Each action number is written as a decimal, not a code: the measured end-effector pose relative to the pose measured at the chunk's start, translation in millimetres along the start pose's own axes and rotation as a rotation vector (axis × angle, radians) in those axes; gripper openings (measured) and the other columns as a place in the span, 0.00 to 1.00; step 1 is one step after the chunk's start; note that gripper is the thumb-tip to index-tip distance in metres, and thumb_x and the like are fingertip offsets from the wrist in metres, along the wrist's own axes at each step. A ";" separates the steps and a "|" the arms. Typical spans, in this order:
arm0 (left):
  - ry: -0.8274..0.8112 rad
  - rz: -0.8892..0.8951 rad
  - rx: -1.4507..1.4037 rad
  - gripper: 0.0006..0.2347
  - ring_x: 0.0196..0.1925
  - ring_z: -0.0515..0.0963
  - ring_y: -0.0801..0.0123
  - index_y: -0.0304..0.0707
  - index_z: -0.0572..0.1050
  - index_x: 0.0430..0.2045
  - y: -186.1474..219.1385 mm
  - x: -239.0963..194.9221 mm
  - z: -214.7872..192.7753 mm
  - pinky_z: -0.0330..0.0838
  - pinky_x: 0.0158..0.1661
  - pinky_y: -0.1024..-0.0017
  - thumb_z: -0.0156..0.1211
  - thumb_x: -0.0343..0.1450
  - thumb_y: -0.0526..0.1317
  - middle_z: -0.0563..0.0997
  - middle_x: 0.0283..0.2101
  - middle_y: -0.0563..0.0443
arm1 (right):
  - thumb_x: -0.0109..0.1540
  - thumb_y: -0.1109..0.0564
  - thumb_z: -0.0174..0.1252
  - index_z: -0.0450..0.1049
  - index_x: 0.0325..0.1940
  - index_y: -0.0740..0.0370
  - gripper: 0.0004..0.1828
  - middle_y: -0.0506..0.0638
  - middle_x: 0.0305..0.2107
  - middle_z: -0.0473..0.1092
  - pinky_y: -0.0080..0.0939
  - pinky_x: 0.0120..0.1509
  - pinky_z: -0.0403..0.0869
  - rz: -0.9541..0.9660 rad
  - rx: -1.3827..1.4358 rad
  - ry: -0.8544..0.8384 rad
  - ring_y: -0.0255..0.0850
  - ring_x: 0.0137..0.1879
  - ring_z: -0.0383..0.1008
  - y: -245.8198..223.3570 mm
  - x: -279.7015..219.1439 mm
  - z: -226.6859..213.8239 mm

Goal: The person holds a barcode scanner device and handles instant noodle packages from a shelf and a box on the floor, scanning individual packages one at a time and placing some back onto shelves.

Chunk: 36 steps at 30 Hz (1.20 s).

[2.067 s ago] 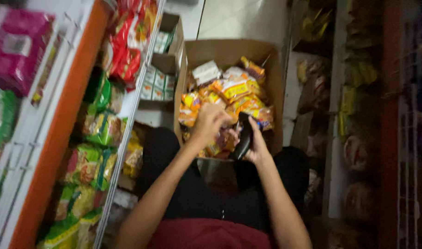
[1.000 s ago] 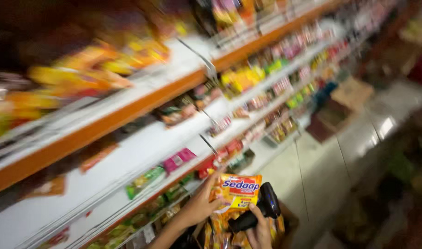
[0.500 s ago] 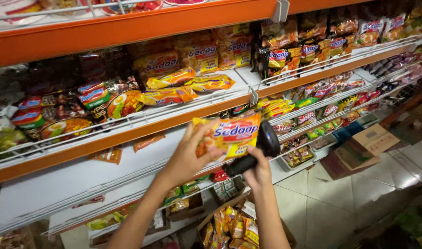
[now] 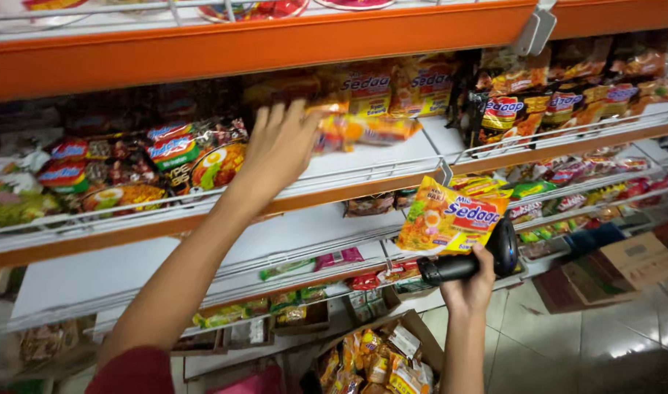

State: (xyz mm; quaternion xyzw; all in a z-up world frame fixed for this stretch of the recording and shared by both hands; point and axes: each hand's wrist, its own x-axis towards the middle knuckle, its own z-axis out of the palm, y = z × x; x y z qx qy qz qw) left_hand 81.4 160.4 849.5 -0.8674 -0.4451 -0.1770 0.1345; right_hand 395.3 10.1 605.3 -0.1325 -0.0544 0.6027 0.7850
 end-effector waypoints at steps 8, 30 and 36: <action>-0.166 -0.082 0.049 0.33 0.52 0.76 0.37 0.44 0.69 0.62 -6.8 32.1 11.4 0.66 0.49 0.41 0.68 0.62 0.57 0.78 0.50 0.31 | 0.60 0.57 0.61 0.70 0.58 0.61 0.22 0.48 0.45 0.75 0.44 0.57 0.74 0.145 -0.105 0.016 0.42 0.49 0.75 6.3 6.8 5.7; -0.431 0.060 -0.081 0.23 0.67 0.73 0.49 0.41 0.72 0.60 46.0 108.0 87.1 0.67 0.61 0.47 0.57 0.67 0.41 0.74 0.64 0.41 | 0.60 0.57 0.62 0.69 0.57 0.62 0.21 0.50 0.45 0.75 0.44 0.56 0.74 0.204 -0.093 0.047 0.42 0.48 0.75 11.1 21.6 -4.2; -0.730 0.197 -0.247 0.38 0.67 0.66 0.46 0.35 0.62 0.65 31.1 147.6 131.7 0.62 0.65 0.58 0.70 0.62 0.52 0.66 0.64 0.30 | 0.61 0.58 0.61 0.69 0.58 0.62 0.22 0.50 0.46 0.74 0.44 0.57 0.74 0.152 -0.081 0.095 0.42 0.49 0.76 2.6 21.9 -14.7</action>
